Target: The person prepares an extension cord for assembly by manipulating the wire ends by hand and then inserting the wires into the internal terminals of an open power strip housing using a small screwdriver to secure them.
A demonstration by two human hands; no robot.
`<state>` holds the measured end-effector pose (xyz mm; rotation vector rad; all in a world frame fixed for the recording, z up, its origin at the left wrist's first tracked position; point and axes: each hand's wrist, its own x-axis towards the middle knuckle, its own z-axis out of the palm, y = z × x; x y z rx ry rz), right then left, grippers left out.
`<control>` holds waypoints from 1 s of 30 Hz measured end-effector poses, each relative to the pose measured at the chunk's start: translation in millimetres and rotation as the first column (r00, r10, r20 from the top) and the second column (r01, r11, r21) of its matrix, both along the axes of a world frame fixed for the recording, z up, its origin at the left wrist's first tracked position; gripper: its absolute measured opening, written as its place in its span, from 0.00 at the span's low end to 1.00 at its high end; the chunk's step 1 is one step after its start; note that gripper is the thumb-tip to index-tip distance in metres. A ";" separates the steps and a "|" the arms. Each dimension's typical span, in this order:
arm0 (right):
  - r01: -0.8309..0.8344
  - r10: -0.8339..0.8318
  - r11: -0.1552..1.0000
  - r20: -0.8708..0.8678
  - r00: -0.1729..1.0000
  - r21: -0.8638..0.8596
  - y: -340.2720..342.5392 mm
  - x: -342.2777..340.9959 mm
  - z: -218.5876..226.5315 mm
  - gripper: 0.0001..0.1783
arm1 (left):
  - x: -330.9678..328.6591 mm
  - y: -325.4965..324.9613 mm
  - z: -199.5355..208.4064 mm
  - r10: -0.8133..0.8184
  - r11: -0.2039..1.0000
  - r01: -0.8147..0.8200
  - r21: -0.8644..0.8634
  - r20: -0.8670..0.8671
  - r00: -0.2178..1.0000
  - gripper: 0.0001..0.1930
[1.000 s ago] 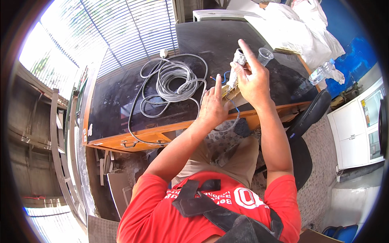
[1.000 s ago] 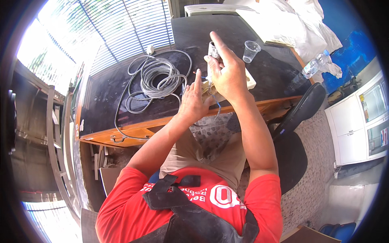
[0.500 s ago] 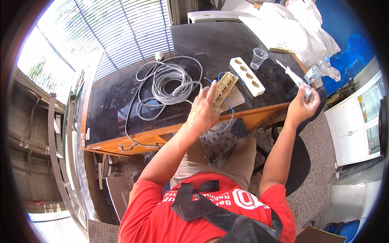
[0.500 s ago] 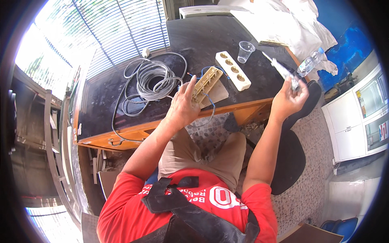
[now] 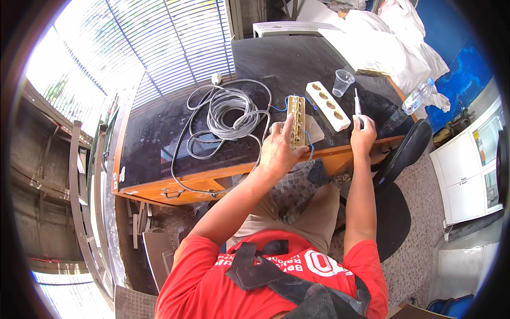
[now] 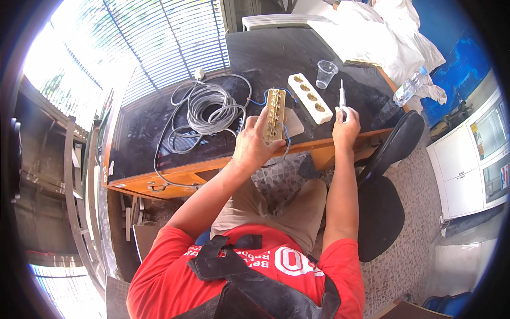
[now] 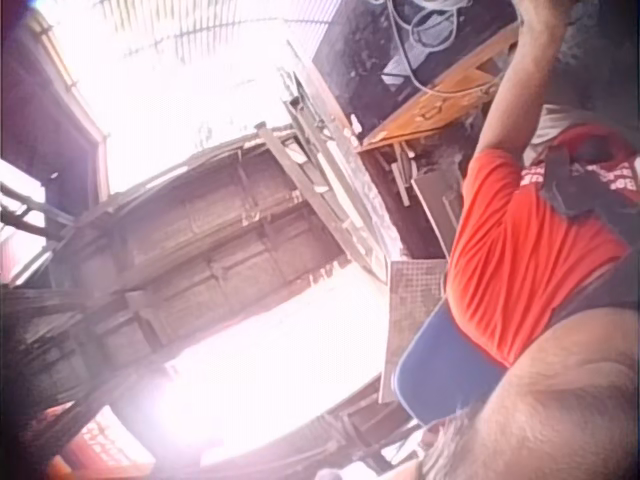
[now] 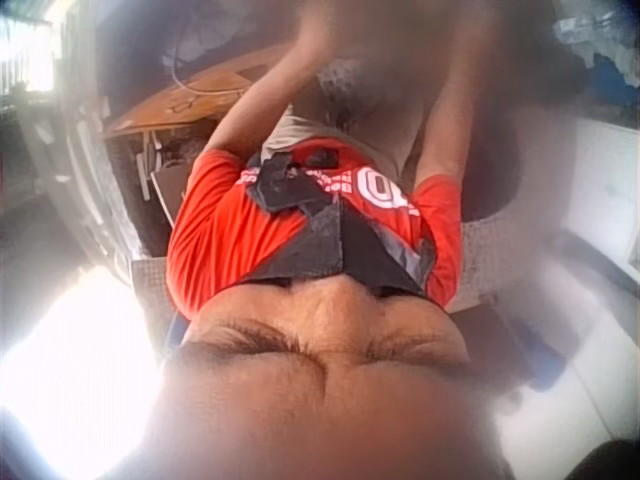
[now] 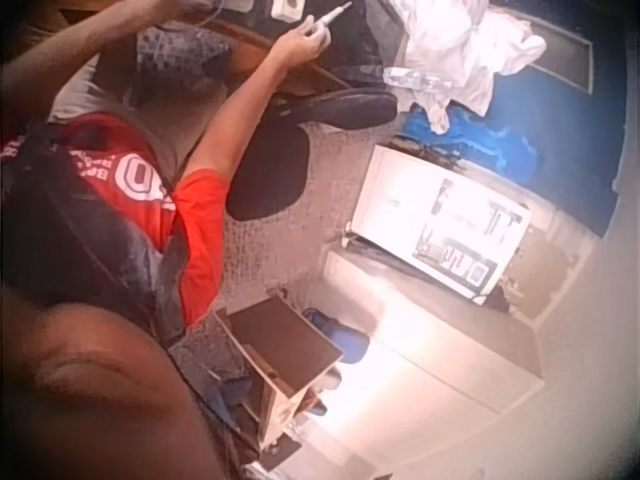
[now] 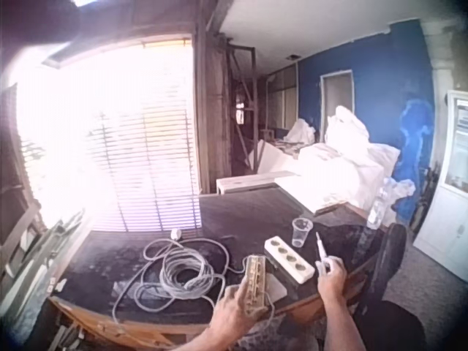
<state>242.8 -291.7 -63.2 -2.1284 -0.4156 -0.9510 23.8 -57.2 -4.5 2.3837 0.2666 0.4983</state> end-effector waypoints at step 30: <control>-0.492 0.483 0.868 -0.327 0.812 0.063 81.2 -117.2 34.4 0.09 | 18.5 7.0 0.1 -0.193 0.819 0.239 -0.522 0.141 0.971 0.33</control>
